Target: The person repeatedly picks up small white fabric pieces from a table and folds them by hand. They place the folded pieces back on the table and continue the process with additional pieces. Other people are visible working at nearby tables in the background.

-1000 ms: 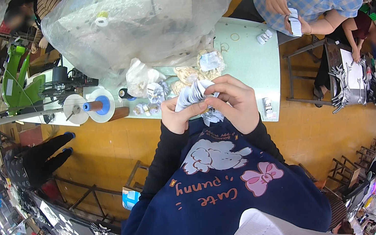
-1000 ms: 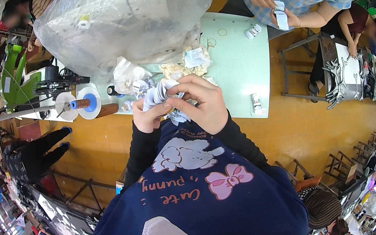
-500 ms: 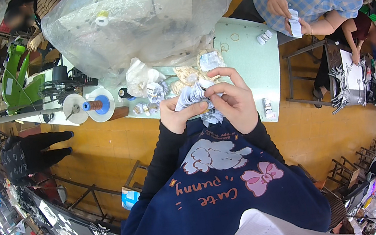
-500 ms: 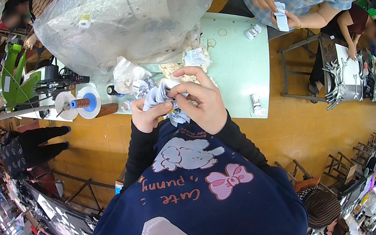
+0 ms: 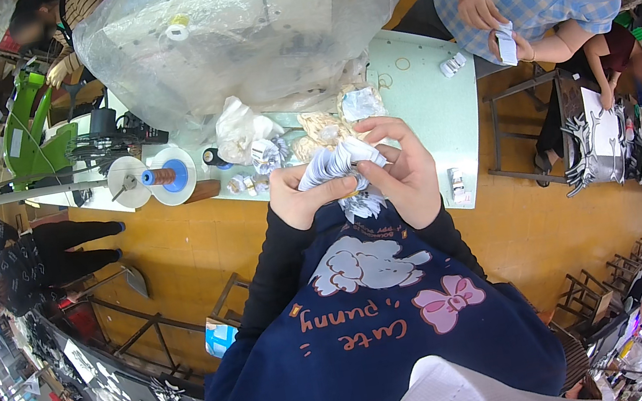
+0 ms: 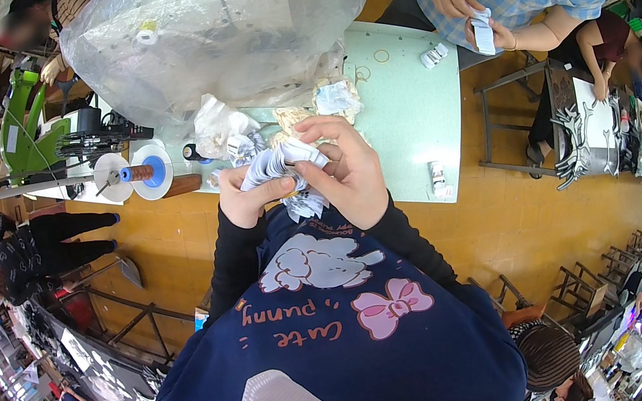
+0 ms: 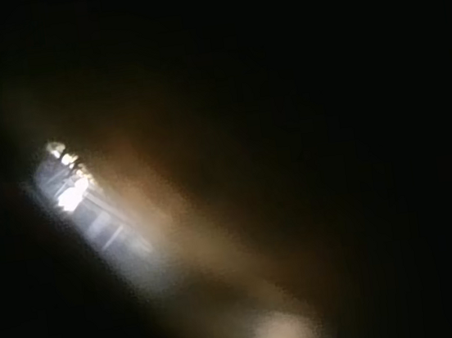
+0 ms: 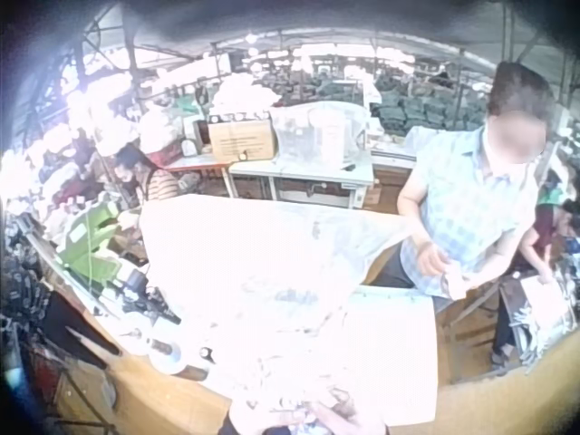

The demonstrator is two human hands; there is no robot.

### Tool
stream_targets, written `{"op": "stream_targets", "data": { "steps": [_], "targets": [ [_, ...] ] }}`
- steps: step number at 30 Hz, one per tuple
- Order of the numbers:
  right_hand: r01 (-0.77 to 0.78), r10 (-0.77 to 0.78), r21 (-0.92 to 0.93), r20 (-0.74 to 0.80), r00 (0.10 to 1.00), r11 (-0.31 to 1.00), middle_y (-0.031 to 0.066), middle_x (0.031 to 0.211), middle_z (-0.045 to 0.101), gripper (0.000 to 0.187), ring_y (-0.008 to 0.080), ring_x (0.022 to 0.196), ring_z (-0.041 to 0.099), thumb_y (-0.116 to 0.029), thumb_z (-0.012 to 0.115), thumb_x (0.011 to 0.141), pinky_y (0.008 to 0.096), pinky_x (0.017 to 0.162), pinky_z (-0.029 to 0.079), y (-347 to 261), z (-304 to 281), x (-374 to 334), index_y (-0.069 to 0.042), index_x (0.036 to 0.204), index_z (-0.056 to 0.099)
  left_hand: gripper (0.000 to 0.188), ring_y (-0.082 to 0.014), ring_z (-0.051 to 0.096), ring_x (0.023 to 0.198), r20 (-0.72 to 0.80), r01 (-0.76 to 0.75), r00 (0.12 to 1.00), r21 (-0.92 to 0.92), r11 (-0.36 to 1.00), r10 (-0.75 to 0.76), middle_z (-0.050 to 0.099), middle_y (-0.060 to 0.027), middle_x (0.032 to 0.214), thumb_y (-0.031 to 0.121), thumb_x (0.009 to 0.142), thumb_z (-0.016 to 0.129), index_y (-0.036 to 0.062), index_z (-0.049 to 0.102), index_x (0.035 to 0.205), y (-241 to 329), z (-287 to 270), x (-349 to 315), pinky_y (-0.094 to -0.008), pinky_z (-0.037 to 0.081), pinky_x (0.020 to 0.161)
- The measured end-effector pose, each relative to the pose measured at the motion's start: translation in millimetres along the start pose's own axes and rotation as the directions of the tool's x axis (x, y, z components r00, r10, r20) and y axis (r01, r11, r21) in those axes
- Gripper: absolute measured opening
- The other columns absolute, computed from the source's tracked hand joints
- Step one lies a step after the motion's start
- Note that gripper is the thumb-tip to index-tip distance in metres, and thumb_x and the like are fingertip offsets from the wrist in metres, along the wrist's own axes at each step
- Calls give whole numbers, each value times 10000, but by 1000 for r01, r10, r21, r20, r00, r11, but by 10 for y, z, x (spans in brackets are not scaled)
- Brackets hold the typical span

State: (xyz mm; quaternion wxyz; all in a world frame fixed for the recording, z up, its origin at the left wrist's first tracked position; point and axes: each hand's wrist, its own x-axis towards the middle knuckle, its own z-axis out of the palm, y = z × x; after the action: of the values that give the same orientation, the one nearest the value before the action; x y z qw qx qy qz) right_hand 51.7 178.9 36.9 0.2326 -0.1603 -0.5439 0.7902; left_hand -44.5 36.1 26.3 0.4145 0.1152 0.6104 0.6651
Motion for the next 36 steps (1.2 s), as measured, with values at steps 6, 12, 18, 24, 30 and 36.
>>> {"op": "stream_targets", "data": {
  "steps": [6,12,18,24,30,36],
  "targets": [
    [85,-46,-342,120,992,936,109,1223,534,99,120,876,631,53,641,833,205,604,534,-16,-93,-3,36,921,684,195,-73,634,683,-15,-3,1000,41,999,4,716,-69,760,117,758,791,-39,735,860,2,18,-11,-223,488,626],
    [68,-30,-287,136,990,956,104,1226,531,87,108,858,625,47,659,828,201,570,514,-7,-107,-20,40,912,682,192,-68,628,673,15,0,1000,83,997,-1,714,-59,742,130,753,805,-27,741,844,45,27,-35,-220,483,620],
    [47,-46,-95,10,999,994,103,1221,533,99,117,890,626,56,642,830,204,587,520,5,-51,-24,36,924,669,204,-57,609,650,13,-28,1000,155,987,26,707,-49,718,153,741,825,-16,744,823,44,29,-29,-221,471,601],
    [148,-97,-369,154,983,917,100,1207,547,125,139,929,628,51,656,816,224,639,545,-29,-138,-43,22,936,673,222,-47,588,627,1,-56,998,151,987,57,694,-32,690,173,728,843,-9,743,806,10,42,-34,-223,457,573],
    [123,-102,-269,91,991,955,106,1216,540,143,146,918,630,60,648,819,216,662,543,-30,-75,-42,8,950,675,237,-37,566,610,-3,-81,997,201,976,83,679,-18,664,185,715,855,-5,742,800,-28,35,-23,-224,446,555],
    [322,-240,-510,221,945,798,137,1244,529,189,152,821,647,105,578,798,249,638,509,-95,-85,-36,-4,921,673,246,-31,555,604,-12,-88,996,220,972,93,668,-13,645,192,718,855,-12,737,788,-27,49,-42,-225,441,547]
  ]
}}
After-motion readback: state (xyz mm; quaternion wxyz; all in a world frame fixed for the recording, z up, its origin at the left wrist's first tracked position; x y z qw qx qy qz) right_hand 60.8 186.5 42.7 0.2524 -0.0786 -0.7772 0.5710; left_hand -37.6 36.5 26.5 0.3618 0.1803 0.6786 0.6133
